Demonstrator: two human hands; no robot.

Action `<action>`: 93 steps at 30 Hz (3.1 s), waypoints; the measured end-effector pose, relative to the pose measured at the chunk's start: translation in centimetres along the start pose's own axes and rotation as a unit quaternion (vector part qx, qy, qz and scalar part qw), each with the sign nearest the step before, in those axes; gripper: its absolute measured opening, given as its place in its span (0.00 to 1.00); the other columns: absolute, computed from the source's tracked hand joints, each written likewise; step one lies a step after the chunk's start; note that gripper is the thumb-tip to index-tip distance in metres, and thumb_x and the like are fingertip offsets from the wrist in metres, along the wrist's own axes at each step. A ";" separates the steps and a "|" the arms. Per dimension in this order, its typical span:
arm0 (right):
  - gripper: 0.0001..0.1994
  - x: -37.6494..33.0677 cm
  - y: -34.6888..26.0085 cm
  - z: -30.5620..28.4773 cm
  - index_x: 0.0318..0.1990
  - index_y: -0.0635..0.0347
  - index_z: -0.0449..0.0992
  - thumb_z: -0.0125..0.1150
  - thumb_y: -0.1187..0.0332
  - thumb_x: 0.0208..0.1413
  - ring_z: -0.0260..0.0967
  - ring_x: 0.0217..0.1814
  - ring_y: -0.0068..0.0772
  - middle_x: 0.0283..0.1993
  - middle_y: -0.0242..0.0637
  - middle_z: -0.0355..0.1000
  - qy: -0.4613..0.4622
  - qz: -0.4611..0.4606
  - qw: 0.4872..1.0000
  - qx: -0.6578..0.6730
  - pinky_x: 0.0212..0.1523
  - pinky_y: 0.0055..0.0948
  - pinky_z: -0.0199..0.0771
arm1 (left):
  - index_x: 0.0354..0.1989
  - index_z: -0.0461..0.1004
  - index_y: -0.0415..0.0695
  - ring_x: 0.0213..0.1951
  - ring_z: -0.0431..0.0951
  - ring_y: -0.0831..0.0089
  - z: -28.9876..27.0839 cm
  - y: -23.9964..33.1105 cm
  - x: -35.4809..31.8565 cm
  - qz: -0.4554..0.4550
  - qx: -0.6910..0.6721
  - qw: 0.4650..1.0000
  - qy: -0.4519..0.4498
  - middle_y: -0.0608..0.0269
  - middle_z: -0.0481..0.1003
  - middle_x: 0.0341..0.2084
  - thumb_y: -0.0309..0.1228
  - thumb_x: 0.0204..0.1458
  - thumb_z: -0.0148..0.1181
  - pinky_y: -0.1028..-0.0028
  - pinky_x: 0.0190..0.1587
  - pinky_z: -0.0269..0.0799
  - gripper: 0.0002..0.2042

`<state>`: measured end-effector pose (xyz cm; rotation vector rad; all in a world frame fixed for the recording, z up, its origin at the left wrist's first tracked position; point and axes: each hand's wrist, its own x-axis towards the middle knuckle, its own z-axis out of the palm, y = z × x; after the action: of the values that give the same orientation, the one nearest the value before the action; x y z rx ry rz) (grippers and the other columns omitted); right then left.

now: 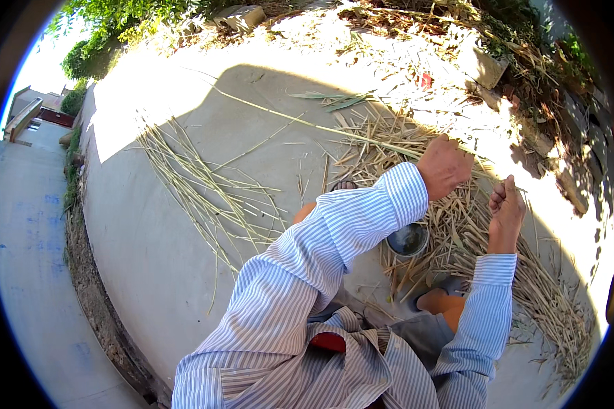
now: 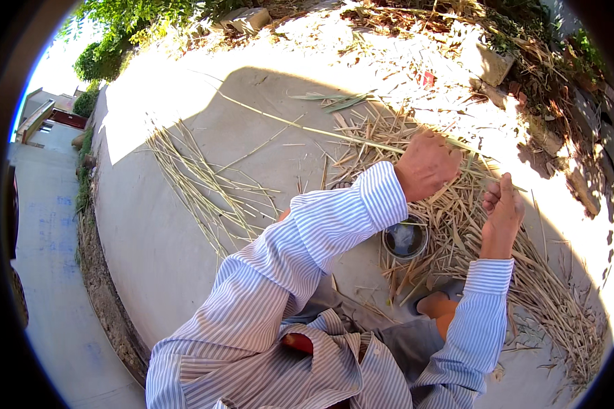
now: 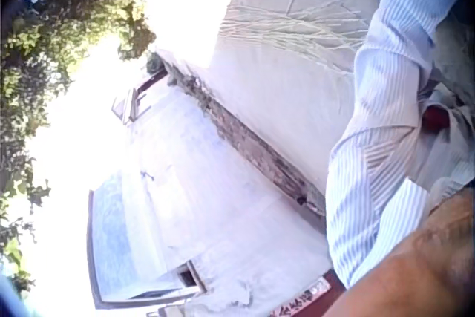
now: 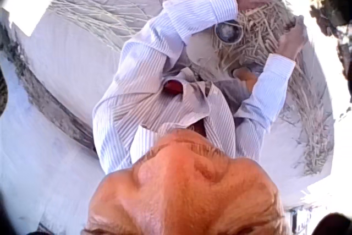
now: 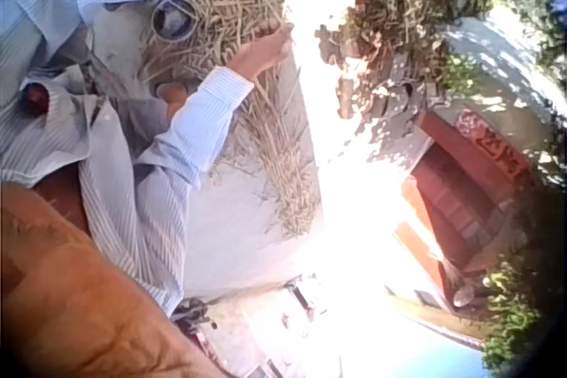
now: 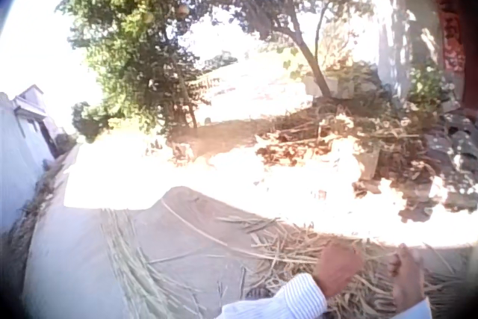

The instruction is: The person sits on the ground and repeatedly strips thin fibers from long dried plant stalks by hand. The separated fibers are placed into a small metal bowl while the remaining stalks are set aside.

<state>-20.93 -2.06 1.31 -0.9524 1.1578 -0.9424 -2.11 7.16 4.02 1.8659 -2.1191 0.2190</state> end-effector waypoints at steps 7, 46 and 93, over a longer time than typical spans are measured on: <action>0.14 -0.6 -0.2 0.2 0.40 0.59 0.72 0.60 0.57 0.59 0.68 0.27 0.18 0.30 0.31 0.73 -0.079 0.081 0.992 0.051 0.25 0.17 0.70 | 0.31 0.71 0.39 0.31 0.80 0.61 -5.5 -1.4 -2.9 0.011 0.073 0.993 -0.091 0.56 0.77 0.23 0.26 0.39 0.59 0.65 0.33 0.72 0.09; 0.15 -3.7 -9.8 -14.3 0.49 0.69 0.71 0.55 0.66 0.61 0.74 0.43 0.30 0.45 0.45 0.75 -0.078 -0.117 0.989 0.043 0.44 0.25 0.77 | 0.32 0.73 0.44 0.35 0.77 0.56 -2.3 -22.8 -34.5 -0.313 0.021 0.907 -0.281 0.56 0.77 0.28 0.36 0.39 0.67 0.58 0.37 0.71 0.14; 0.19 6.9 21.0 -40.3 0.53 0.65 0.71 0.53 0.65 0.56 0.73 0.42 0.40 0.41 0.46 0.75 0.313 0.081 0.906 -0.274 0.43 0.35 0.72 | 0.50 0.65 0.42 0.38 0.79 0.53 34.0 6.4 -16.2 -0.009 -0.006 0.857 -0.516 0.49 0.70 0.47 0.24 0.45 0.61 0.59 0.38 0.77 0.22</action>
<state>-57.45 -6.42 -26.26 -0.9924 2.0964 -0.8180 -11.07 12.57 -32.69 2.2595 -2.6525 -1.0360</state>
